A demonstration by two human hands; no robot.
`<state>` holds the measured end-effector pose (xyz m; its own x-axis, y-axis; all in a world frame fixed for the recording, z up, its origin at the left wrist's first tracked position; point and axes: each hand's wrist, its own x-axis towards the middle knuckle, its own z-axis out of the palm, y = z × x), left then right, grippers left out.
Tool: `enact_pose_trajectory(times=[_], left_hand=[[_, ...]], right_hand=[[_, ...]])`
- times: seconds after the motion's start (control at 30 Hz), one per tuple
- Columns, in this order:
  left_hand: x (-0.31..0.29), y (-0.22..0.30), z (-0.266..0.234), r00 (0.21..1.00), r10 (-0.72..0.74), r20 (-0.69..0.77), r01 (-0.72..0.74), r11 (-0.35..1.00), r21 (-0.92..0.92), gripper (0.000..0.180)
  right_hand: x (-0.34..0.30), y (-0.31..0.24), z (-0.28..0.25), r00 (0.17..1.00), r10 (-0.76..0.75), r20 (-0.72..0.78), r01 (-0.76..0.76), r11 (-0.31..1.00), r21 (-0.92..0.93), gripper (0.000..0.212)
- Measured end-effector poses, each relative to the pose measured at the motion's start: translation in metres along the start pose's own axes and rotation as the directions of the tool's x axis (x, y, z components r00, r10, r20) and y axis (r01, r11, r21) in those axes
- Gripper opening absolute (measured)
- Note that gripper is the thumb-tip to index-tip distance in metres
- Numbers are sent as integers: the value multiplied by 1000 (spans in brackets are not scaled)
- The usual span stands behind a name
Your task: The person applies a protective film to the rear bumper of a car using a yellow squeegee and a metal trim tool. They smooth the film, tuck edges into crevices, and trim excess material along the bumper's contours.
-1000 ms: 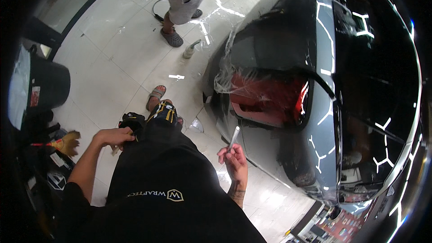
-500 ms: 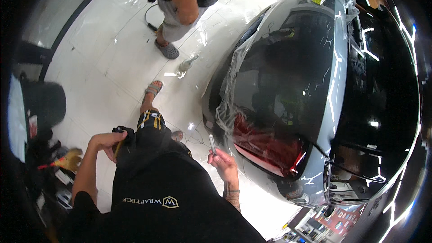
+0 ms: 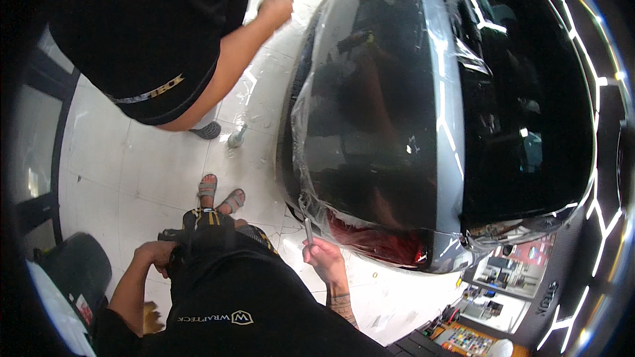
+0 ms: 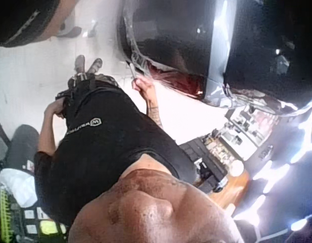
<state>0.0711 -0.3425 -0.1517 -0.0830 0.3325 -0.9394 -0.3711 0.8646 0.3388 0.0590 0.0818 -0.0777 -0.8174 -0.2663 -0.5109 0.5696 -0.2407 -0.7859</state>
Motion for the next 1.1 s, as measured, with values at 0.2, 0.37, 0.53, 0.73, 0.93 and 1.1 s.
enact_pose_trajectory(times=[0.2,0.37,0.53,0.73,0.93,1.1], left_hand=[[51,-34,7,973,141,-185,-81,950,300,53],[-1,10,-22,967,-39,-253,-23,971,-238,29],[-31,26,-93,892,96,-442,-249,920,-303,22],[2,58,-209,796,355,-491,-377,925,59,32],[107,169,-319,624,699,-348,-742,671,18,32],[168,261,-371,674,678,-294,-722,689,-63,26]], right_hand=[[15,-10,-12,998,-57,-2,57,991,-120,28],[34,-23,-19,981,-140,133,151,986,-78,30],[31,-59,-5,948,-264,176,268,963,2,29],[68,-65,0,953,-303,-8,303,953,-6,25],[108,-60,22,956,-224,-187,215,974,-67,25],[137,-54,42,893,-146,-425,157,988,-9,30]])
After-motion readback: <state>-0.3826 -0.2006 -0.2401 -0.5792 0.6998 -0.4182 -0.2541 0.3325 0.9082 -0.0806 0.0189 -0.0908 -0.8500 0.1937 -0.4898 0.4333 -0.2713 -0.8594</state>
